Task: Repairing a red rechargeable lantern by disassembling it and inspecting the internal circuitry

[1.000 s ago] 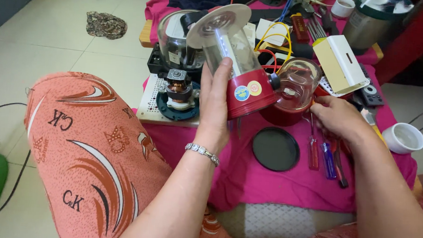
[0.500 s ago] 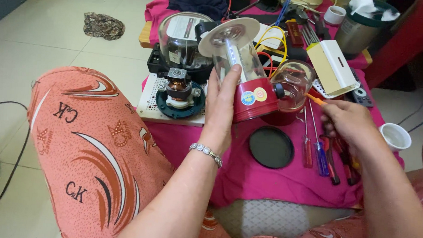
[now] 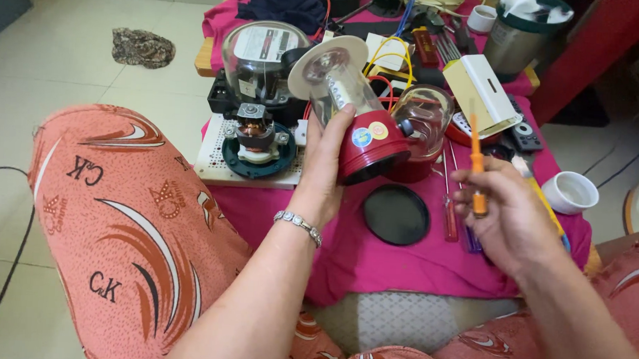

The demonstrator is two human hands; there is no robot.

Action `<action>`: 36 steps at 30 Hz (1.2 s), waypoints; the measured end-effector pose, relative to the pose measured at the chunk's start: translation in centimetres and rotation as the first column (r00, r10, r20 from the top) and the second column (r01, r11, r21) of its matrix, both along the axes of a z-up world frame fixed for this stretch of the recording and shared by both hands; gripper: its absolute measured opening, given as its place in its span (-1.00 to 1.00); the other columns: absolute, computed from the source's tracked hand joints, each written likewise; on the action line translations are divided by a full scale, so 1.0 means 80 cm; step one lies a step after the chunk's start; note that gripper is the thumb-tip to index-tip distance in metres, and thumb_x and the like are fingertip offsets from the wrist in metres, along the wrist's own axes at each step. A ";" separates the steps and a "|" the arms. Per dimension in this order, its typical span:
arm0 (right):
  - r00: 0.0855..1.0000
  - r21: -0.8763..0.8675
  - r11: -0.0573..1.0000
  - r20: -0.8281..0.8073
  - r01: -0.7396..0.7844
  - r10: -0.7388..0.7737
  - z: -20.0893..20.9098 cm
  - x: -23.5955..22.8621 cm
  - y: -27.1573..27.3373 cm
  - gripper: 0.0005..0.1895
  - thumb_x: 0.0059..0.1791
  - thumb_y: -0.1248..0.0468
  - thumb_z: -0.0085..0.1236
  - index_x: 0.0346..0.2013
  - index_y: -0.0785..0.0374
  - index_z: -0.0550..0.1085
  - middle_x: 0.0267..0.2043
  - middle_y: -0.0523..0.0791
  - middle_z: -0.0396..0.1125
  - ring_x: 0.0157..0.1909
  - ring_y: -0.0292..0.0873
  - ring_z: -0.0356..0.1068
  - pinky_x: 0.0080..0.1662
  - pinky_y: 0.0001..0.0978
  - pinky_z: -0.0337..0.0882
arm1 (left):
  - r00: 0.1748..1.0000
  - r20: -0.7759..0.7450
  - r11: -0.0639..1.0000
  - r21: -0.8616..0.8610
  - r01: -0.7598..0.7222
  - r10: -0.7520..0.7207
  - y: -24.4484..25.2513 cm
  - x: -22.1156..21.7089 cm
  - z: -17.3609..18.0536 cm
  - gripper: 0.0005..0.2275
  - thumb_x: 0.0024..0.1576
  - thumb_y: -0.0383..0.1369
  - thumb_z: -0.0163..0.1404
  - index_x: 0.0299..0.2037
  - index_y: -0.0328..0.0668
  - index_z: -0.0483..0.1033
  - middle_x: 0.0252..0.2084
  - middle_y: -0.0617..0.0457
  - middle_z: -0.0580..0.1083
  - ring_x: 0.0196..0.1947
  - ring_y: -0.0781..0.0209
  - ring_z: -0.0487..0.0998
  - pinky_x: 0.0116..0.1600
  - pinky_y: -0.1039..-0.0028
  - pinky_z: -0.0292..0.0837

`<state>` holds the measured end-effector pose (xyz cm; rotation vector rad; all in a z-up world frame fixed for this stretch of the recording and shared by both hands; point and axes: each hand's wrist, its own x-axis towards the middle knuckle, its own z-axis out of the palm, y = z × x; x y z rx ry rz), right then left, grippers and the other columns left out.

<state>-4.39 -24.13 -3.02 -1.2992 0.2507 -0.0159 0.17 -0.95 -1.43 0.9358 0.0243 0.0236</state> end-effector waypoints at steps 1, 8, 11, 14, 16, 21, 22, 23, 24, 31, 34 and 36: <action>1.000 0.003 1.000 0.004 0.001 -0.002 0.003 -0.002 0.006 -0.63 0.02 0.38 -0.14 0.14 0.27 0.24 -0.08 0.02 0.34 -0.21 -0.19 0.26 -0.18 -0.40 0.30 | 1.000 0.004 1.000 0.003 0.001 -0.002 0.000 -0.001 -0.001 -0.32 0.02 -0.20 -0.02 0.40 -0.17 0.14 0.18 -0.17 0.40 -0.01 0.14 0.48 0.00 0.40 0.46; 0.996 -0.139 0.987 -0.049 -0.077 0.071 -0.014 -0.001 0.040 -0.72 0.07 0.17 0.01 0.06 0.11 0.37 -0.31 -0.11 0.36 -0.37 -0.22 0.36 -0.37 -0.44 0.39 | 0.985 -0.172 0.996 -0.094 -0.012 -0.004 -0.009 -0.006 0.012 -0.09 -0.10 -0.09 0.19 0.50 0.11 -0.05 0.43 -0.23 0.08 0.32 -0.23 0.27 0.17 -0.23 0.37; 0.996 -0.159 0.986 -0.072 -0.058 0.047 -0.023 0.003 0.048 -0.77 0.11 0.08 0.06 -0.05 0.13 0.42 -0.32 -0.09 0.40 -0.41 -0.22 0.38 -0.42 -0.44 0.38 | 0.976 -0.215 0.988 -0.157 0.002 -0.036 -0.009 -0.004 0.008 -0.10 -0.11 -0.02 0.17 0.48 0.08 0.02 0.38 -0.23 0.15 0.27 -0.16 0.32 0.21 -0.20 0.33; 0.998 -0.188 0.981 -0.058 -0.044 0.034 -0.023 0.006 0.058 -0.74 0.09 0.07 0.09 -0.06 0.14 0.49 -0.36 -0.07 0.40 -0.47 -0.24 0.36 -0.50 -0.49 0.33 | 0.970 -0.233 0.979 -0.203 0.016 -0.064 -0.009 -0.004 0.010 -0.09 -0.14 0.03 0.17 0.46 0.02 0.06 0.33 -0.24 0.22 0.21 -0.09 0.38 0.25 -0.18 0.30; 0.999 -0.203 0.978 -0.037 -0.040 0.033 -0.021 0.006 0.064 -0.70 0.08 0.06 0.09 -0.02 0.16 0.51 -0.38 -0.04 0.39 -0.51 -0.24 0.35 -0.53 -0.51 0.31 | 0.968 -0.241 0.978 -0.210 0.018 -0.069 -0.010 -0.006 0.011 -0.10 -0.15 0.04 0.17 0.45 -0.02 0.09 0.29 -0.23 0.25 0.18 -0.06 0.40 0.25 -0.16 0.32; 0.996 -0.227 0.970 -0.008 -0.085 0.086 -0.025 0.005 0.071 -0.52 0.09 0.02 0.01 0.25 0.13 0.44 -0.47 -0.06 0.37 -0.60 -0.29 0.34 -0.60 -0.53 0.36 | 0.962 -0.259 0.972 -0.232 0.025 -0.087 -0.011 -0.007 0.009 -0.14 -0.12 0.06 0.15 0.39 -0.17 0.20 0.15 -0.19 0.40 0.05 0.01 0.47 0.21 -0.04 0.39; 0.996 -0.225 0.971 -0.011 -0.085 0.085 -0.024 0.006 0.072 -0.52 0.09 0.02 0.01 0.25 0.13 0.44 -0.47 -0.06 0.37 -0.60 -0.29 0.34 -0.60 -0.53 0.36 | 0.961 -0.262 0.973 -0.231 0.025 -0.087 -0.011 -0.008 0.010 -0.14 -0.12 0.06 0.15 0.39 -0.17 0.20 0.15 -0.19 0.40 0.05 0.01 0.47 0.21 -0.04 0.39; 0.996 -0.179 0.980 -0.025 -0.084 0.081 -0.023 0.006 0.074 -0.53 0.06 0.12 0.03 0.25 0.16 0.44 -0.35 -0.01 0.42 -0.53 -0.25 0.40 -0.57 -0.50 0.41 | 0.957 -0.284 0.968 -0.251 -0.014 -0.059 -0.011 -0.008 0.011 -0.21 -0.12 0.03 0.17 0.31 -0.19 0.27 0.08 -0.19 0.43 -0.01 0.01 0.51 0.17 -0.02 0.43; 0.996 -0.134 0.988 -0.039 -0.082 0.078 -0.022 0.007 0.075 -0.52 0.03 0.21 0.05 0.26 0.19 0.44 -0.24 0.04 0.47 -0.45 -0.20 0.46 -0.53 -0.47 0.46 | 0.952 -0.305 0.961 -0.271 -0.054 -0.032 -0.011 -0.008 0.012 -0.27 -0.13 0.00 0.19 0.23 -0.22 0.34 0.01 -0.18 0.47 -0.07 0.01 0.55 0.13 0.00 0.48; 0.979 -0.062 0.985 -0.139 -0.160 0.151 -0.001 -0.002 0.077 -0.39 0.04 -0.06 0.06 0.33 0.12 0.37 -0.13 0.10 0.50 -0.45 -0.19 0.47 -0.66 -0.68 0.22 | 0.963 -0.270 0.961 -0.264 -0.087 0.013 -0.009 0.005 -0.010 -0.38 -0.10 -0.04 0.21 0.13 -0.22 0.42 -0.03 -0.14 0.51 -0.10 0.02 0.58 0.12 0.03 0.50; 0.942 0.016 0.961 -0.197 -0.275 0.273 0.009 -0.004 0.086 -0.01 -0.02 -0.35 -0.06 0.50 0.22 0.08 0.19 0.26 0.39 -0.28 -0.16 0.56 -0.67 -0.78 0.18 | 0.969 -0.246 0.970 -0.240 -0.029 -0.032 -0.013 0.009 -0.021 -0.43 -0.06 -0.01 0.19 0.08 -0.18 0.45 -0.06 -0.11 0.52 -0.11 0.04 0.59 0.13 0.06 0.50; 0.901 0.110 0.920 -0.188 -0.376 0.391 0.008 -0.003 0.088 0.16 -0.10 -0.51 -0.13 0.55 0.12 -0.12 0.38 0.39 0.14 0.24 0.29 0.46 -0.63 -0.80 0.17 | 0.977 -0.204 0.973 -0.230 0.008 -0.056 -0.017 0.011 -0.032 -0.50 0.01 -0.07 0.17 0.07 -0.22 0.47 0.00 -0.11 0.47 0.01 0.02 0.50 0.15 0.08 0.43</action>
